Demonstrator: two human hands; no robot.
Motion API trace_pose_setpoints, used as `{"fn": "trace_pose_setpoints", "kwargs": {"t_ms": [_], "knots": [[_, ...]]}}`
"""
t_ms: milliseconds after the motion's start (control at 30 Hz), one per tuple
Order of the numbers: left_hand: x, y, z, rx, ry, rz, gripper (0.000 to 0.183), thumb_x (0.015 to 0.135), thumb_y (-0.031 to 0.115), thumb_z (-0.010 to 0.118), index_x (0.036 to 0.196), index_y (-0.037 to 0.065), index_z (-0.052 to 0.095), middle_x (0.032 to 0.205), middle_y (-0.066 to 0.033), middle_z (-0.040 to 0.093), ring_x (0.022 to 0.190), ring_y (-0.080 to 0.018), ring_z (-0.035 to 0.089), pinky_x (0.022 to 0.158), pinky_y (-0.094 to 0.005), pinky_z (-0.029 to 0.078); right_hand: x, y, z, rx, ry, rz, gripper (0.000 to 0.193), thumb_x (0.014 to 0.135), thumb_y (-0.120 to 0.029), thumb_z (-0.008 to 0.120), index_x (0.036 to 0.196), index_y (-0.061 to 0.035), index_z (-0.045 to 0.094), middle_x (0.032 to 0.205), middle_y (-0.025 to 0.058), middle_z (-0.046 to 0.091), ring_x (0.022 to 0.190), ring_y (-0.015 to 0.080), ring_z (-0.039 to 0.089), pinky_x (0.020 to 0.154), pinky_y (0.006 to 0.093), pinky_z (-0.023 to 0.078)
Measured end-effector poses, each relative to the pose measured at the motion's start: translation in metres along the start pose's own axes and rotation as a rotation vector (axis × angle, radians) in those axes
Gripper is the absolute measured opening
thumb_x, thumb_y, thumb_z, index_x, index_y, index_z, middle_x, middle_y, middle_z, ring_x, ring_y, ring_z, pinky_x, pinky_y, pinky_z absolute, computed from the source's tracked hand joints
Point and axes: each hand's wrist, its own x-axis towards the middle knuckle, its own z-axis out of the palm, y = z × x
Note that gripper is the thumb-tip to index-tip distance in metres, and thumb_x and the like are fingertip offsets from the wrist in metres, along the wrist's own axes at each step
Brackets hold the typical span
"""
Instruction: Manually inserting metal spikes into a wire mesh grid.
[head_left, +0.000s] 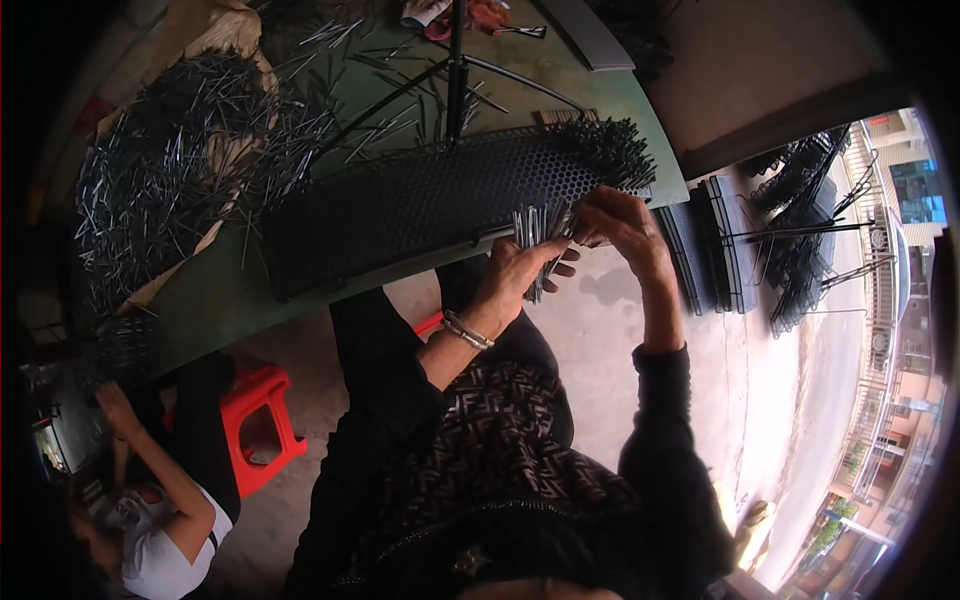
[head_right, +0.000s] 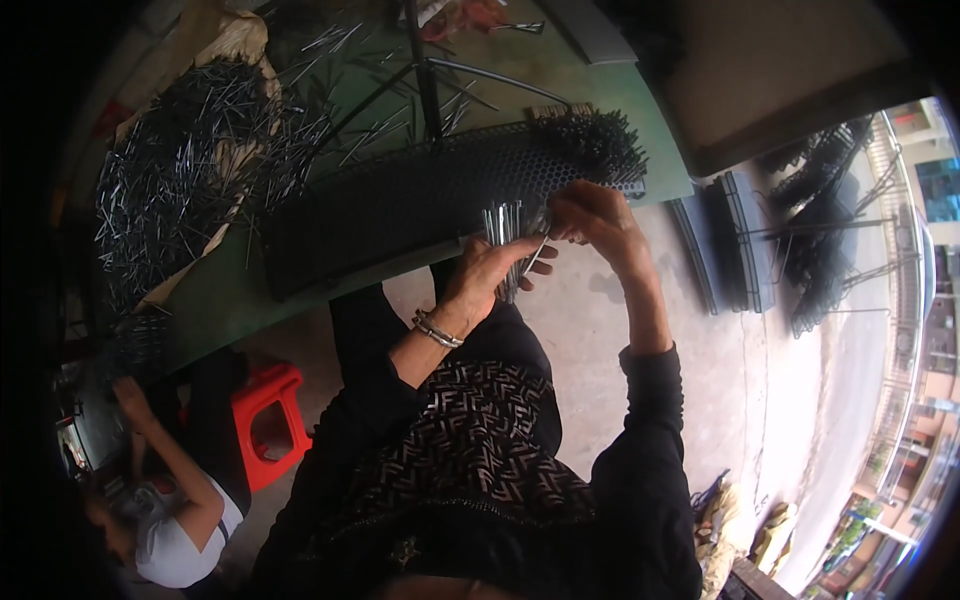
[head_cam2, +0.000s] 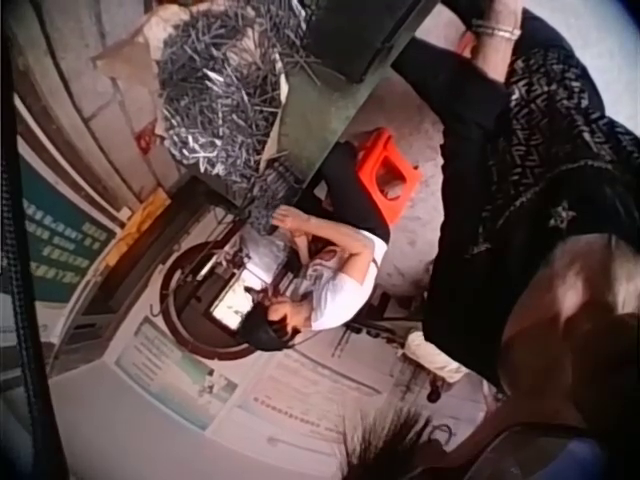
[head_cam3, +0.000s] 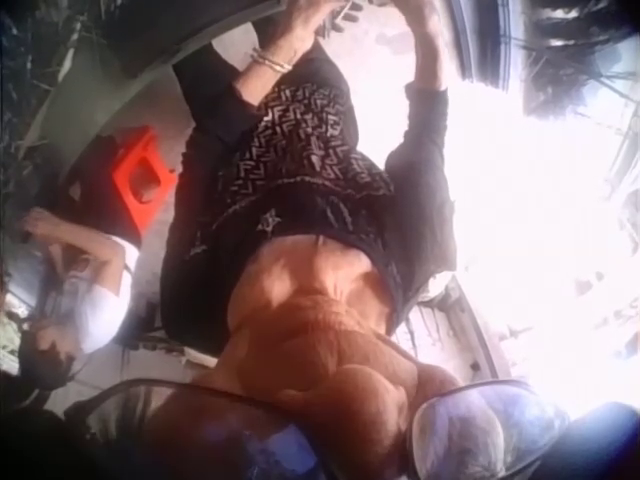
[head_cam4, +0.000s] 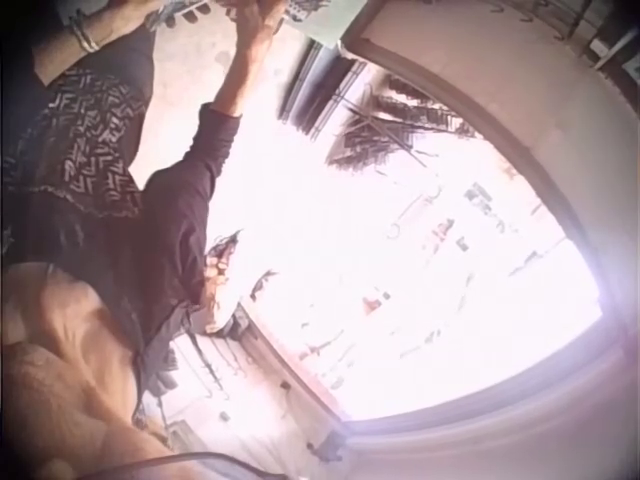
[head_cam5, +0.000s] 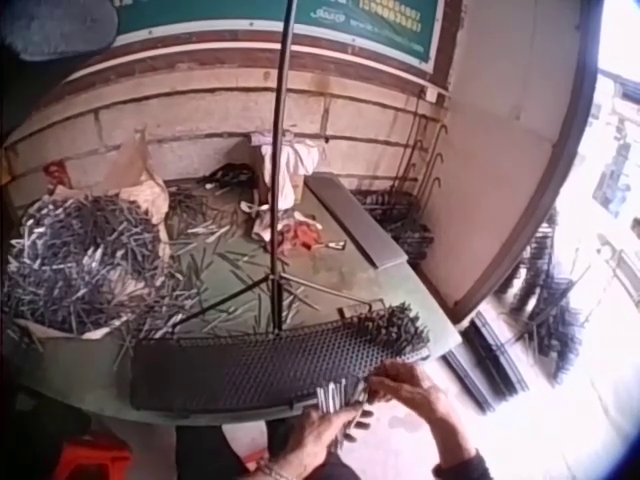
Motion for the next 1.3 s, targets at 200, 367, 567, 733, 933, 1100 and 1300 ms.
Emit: {"fn": "trace_pose_setpoints", "kwargs": {"t_ms": [200,367,567,733,933,1100,1300], "knots": [[0.013,-0.006,-0.006,-0.261,0.012,-0.04,0.03,0.089,0.025,0.069,0.11,0.003,0.065,0.104,-0.0129,0.07,0.088,-0.0252,0.07,0.066,-0.0334,0.056,-0.003,-0.008,-0.013,-0.075,0.277,-0.143,0.018,0.093,-0.014,0.059,0.096,0.003,0.064,0.078,0.0086,0.069,0.074,0.0137,0.068,0.069,0.0256,0.053],[0.023,-0.011,-0.008,-0.39,-0.046,-0.133,0.025,0.091,0.022,0.067,0.107,0.003,0.063,0.104,-0.015,0.068,0.093,-0.0277,0.069,0.072,-0.0381,0.058,0.012,-0.002,-0.028,-0.394,0.766,-0.317,0.014,0.092,-0.011,0.06,0.094,0.0018,0.065,0.077,0.0076,0.07,0.073,0.0127,0.068,0.072,0.0257,0.054],[0.027,-0.017,-0.007,-0.425,-0.014,-0.149,0.023,0.092,0.017,0.064,0.107,0.0,0.06,0.098,-0.0184,0.068,0.091,-0.0303,0.069,0.076,-0.042,0.059,0.022,0.004,-0.026,-0.483,0.829,-0.352,0.013,0.094,-0.014,0.058,0.092,-0.0031,0.065,0.076,0.0051,0.071,0.072,0.0105,0.069,0.07,0.0243,0.051],[0.027,-0.014,-0.006,-0.452,-0.02,-0.164,0.024,0.092,0.017,0.063,0.108,-0.001,0.059,0.097,-0.0187,0.068,0.089,-0.0307,0.07,0.079,-0.0432,0.059,0.023,0.007,-0.025,-0.488,0.827,-0.397,0.014,0.094,-0.017,0.058,0.094,-0.0043,0.064,0.076,0.0049,0.072,0.072,0.0117,0.069,0.069,0.024,0.051],[0.028,-0.014,-0.007,-0.461,-0.03,-0.182,0.023,0.094,0.018,0.06,0.109,0.0,0.059,0.099,-0.0183,0.067,0.093,-0.0311,0.069,0.081,-0.0455,0.059,0.024,0.012,-0.025,-0.557,0.824,-0.415,0.013,0.095,-0.016,0.057,0.096,-0.0042,0.063,0.076,0.0048,0.072,0.073,0.0116,0.07,0.069,0.0238,0.051],[0.029,-0.015,-0.006,-0.449,-0.002,-0.179,0.022,0.095,0.017,0.058,0.11,0.001,0.06,0.103,-0.0183,0.066,0.096,-0.0316,0.068,0.082,-0.0472,0.058,0.022,0.008,-0.033,-0.548,0.712,-0.428,0.012,0.096,-0.013,0.056,0.096,-0.003,0.062,0.076,0.007,0.071,0.074,0.013,0.07,0.07,0.0254,0.051],[0.028,-0.016,-0.004,-0.457,0.01,-0.162,0.021,0.095,0.018,0.058,0.108,0.002,0.06,0.101,-0.0181,0.066,0.095,-0.0318,0.068,0.081,-0.0476,0.058,0.028,0.01,-0.047,-0.657,0.649,-0.454,0.01,0.096,-0.011,0.055,0.096,-0.0031,0.061,0.077,0.008,0.069,0.071,0.0156,0.069,0.069,0.0277,0.052]]}}
